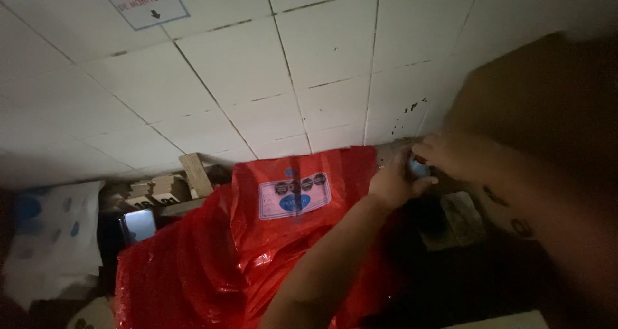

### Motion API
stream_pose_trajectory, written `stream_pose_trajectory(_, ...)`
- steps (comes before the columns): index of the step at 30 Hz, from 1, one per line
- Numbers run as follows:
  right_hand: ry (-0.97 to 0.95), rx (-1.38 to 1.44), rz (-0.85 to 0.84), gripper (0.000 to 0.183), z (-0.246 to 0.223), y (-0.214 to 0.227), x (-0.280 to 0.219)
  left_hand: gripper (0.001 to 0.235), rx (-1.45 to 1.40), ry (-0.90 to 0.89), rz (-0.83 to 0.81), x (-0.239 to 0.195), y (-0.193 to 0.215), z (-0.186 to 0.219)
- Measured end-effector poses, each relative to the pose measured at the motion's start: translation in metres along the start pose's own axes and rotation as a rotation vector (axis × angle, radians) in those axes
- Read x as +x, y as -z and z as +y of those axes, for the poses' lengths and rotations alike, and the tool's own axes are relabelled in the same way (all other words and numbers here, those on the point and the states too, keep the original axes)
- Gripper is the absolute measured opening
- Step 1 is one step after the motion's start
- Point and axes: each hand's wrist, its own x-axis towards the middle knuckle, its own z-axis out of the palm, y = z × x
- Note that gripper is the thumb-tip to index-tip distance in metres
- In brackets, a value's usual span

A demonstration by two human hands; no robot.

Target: The person is using a manual stamp to apply markings to a stack of red plastic bags, inking the stamp between applications.

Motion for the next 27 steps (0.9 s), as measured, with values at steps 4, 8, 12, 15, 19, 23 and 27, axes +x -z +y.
stream_pose_trajectory(4, 0.187, -0.348, -0.040, 0.028, -0.011, 0.009, -0.005, 0.082, -0.007, -0.012, 0.004, 0.001, 0.003, 0.003)
stream_pose_trajectory(8, -0.092, -0.665, -0.326, 0.079, -0.018, 0.008, 0.009, 0.088, 0.074, 0.064, 0.020, 0.010, -0.002, 0.012)
stream_pose_trajectory(12, -0.122, -0.735, -0.376, 0.080, -0.028, 0.010, 0.011, 0.068, 0.226, -0.029, -0.017, -0.002, 0.008, 0.015)
stream_pose_trajectory(15, -0.175, -0.845, -0.457, 0.081, -0.032, 0.006, 0.013, 0.094, -0.020, 0.130, -0.105, 0.003, 0.011, 0.015)
stream_pose_trajectory(19, -0.156, -0.952, -0.494, 0.082, -0.030, -0.006, 0.025, 0.077, -0.061, -0.136, 0.059, 0.002, -0.004, -0.022)
stream_pose_trajectory(23, -0.146, -1.084, -0.541, 0.084, -0.028, -0.012, 0.030, 0.085, -0.084, 0.008, 0.012, 0.003, -0.002, -0.005)
stream_pose_trajectory(27, -0.138, -1.163, -0.570, 0.087, -0.026, -0.016, 0.030, 0.071, -0.052, -0.051, 0.034, -0.006, -0.004, 0.000)
